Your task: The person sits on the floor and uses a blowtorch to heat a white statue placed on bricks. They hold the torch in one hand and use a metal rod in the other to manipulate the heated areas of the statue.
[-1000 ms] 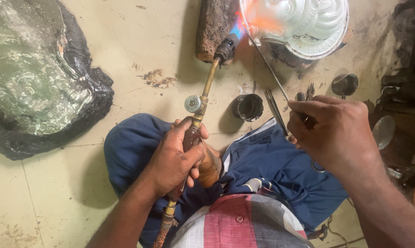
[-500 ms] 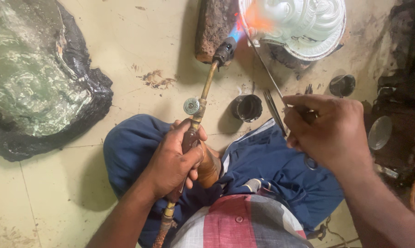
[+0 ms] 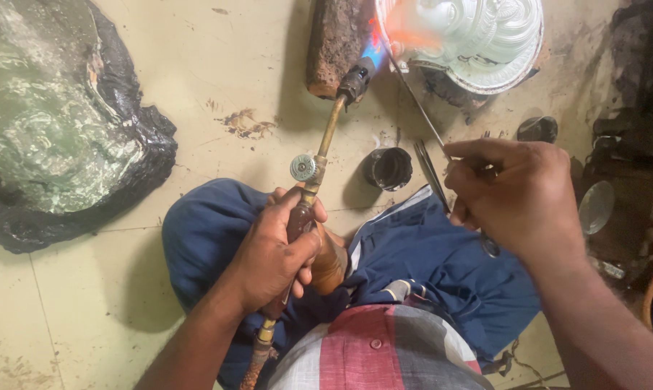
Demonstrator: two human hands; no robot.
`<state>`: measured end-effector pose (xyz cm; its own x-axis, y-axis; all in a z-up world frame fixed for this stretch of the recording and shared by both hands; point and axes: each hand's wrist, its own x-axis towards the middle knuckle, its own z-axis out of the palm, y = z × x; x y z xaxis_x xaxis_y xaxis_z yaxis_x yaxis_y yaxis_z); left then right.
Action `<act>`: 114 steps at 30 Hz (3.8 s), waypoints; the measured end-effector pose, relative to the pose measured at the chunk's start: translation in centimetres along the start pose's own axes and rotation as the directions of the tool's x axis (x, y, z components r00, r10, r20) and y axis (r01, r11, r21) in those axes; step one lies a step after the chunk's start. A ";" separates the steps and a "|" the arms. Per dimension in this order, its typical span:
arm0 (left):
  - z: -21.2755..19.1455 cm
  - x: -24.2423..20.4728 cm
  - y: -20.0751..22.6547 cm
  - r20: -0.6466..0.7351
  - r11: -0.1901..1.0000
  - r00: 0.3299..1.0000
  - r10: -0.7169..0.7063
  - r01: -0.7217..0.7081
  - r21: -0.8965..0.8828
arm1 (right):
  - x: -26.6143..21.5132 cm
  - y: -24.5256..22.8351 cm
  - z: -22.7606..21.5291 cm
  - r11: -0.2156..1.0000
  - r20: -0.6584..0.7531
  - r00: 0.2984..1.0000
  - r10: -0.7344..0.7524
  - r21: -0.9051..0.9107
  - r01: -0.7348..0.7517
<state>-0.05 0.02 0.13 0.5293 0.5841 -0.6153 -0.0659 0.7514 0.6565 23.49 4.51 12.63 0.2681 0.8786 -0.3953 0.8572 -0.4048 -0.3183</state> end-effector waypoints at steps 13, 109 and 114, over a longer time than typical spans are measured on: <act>-0.1 0.1 -0.3 0.003 1.000 1.000 -0.005 0.005 -0.016 | 0.3 0.6 -0.1 0.995 0.028 0.995 0.100 0.009 -0.100; 3.2 -2.9 -0.8 -0.313 0.990 0.949 -0.029 -0.016 -0.140 | -5.3 17.0 14.5 0.778 0.114 0.956 -0.271 0.611 0.148; 1.5 -1.6 -1.9 -0.177 0.983 0.983 -0.038 0.005 -0.182 | -6.0 15.6 14.8 0.899 0.209 0.978 -0.023 0.432 -0.072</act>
<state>0.49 -2.82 0.48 0.3730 0.6002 -0.7075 -0.2158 0.7978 0.5630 28.74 -10.87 -2.70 0.1504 0.8150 -0.5596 0.5612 -0.5364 -0.6304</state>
